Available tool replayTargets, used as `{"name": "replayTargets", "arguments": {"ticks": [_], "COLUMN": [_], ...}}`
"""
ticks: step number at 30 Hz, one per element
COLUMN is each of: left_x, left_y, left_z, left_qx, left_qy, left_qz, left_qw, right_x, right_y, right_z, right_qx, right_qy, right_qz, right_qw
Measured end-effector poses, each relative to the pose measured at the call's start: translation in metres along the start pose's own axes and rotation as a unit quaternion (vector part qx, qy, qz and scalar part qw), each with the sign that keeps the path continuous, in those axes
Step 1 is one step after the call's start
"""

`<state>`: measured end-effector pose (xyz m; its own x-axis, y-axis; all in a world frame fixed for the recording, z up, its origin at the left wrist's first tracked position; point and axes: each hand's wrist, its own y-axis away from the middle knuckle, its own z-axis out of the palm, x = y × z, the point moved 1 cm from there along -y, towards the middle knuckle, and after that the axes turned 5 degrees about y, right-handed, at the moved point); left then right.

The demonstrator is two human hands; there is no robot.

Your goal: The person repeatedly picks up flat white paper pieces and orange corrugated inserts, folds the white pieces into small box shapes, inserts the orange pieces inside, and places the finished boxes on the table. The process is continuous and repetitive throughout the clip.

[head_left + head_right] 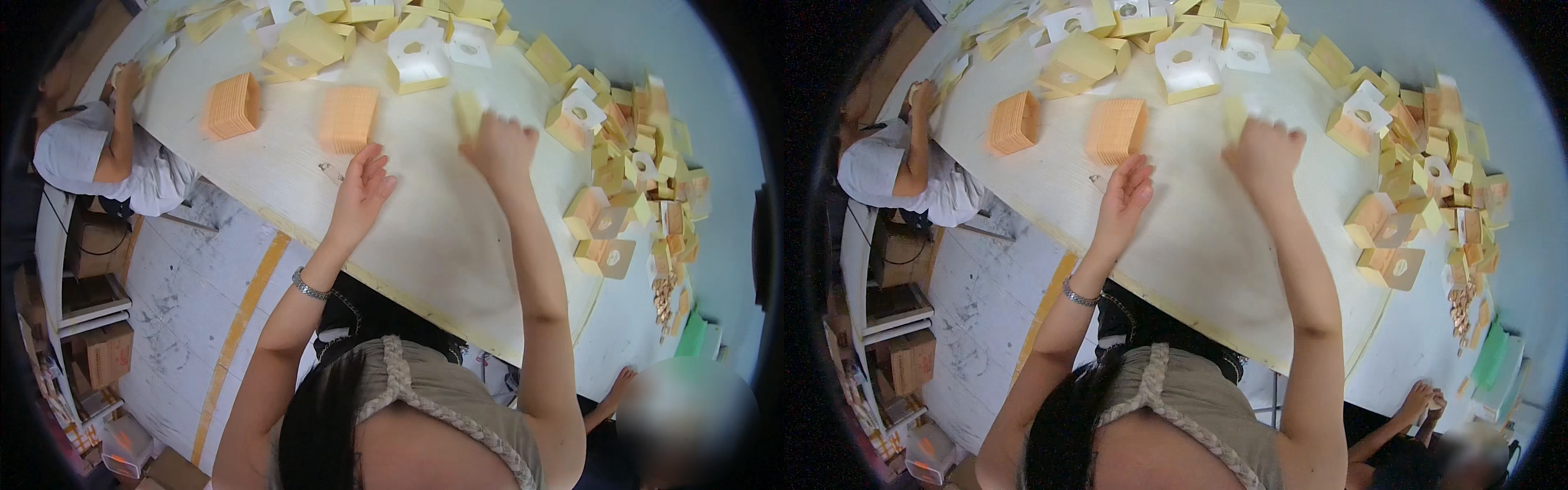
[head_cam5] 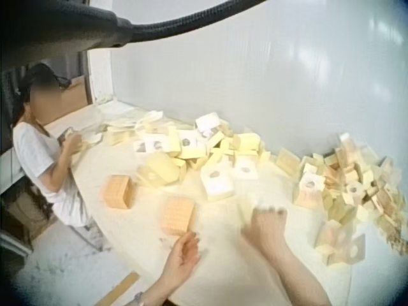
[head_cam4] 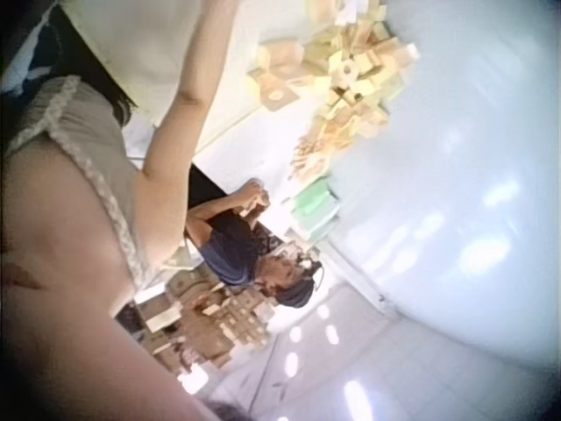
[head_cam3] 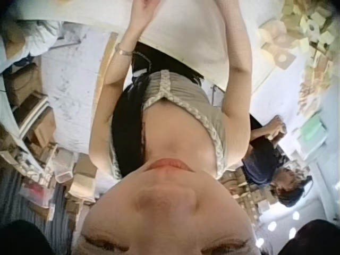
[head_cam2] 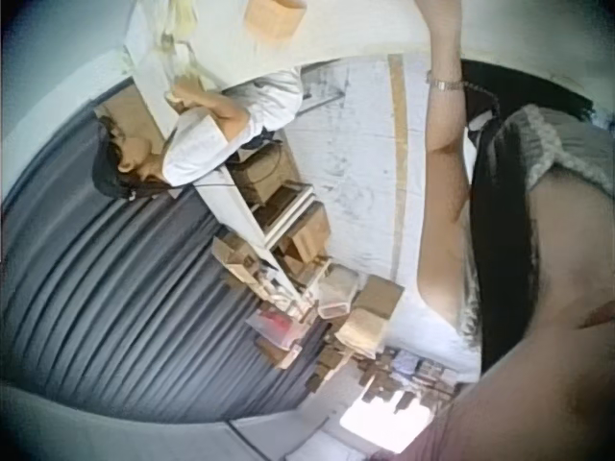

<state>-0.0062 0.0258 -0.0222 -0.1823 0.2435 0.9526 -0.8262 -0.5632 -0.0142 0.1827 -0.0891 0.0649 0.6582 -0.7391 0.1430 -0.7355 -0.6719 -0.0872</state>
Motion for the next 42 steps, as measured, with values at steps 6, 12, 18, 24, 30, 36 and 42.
{"name": "replayTargets", "arguments": {"ticks": [6,12,18,24,30,36,42], "left_x": [0.027,0.025,0.023,0.013,0.005,0.013,0.020], "left_y": [0.001,0.022,0.024,0.021,0.024,0.016,0.001], "left_z": [-0.018,0.001,-0.001,-0.006,-0.008,0.002,0.005], "left_qx": [-0.216,-0.048,-0.024,-0.043,-0.007,0.033,-0.029], "left_qy": [-0.078,-0.268,-0.291,-0.273,-0.268,-0.305,-0.360], "left_qz": [-0.086,-0.066,0.008,-0.019,0.062,0.051,0.069], "left_qw": [0.970,0.960,0.957,0.961,0.962,0.950,0.930], "right_x": [-0.012,-0.090,-0.105,-0.084,0.032,0.056,0.051], "right_y": [0.054,-0.079,-0.097,-0.086,-0.053,0.060,0.121], "right_z": [-0.039,0.009,0.013,0.022,0.042,0.079,0.000], "right_qx": [-0.085,-0.295,-0.360,-0.450,-0.403,0.145,0.142], "right_qy": [-0.399,-0.509,-0.606,-0.665,-0.546,-0.129,-0.233], "right_qz": [-0.431,-0.034,0.104,0.056,0.033,-0.148,-0.202], "right_qw": [0.805,0.808,0.702,0.594,0.733,0.970,0.941]}}
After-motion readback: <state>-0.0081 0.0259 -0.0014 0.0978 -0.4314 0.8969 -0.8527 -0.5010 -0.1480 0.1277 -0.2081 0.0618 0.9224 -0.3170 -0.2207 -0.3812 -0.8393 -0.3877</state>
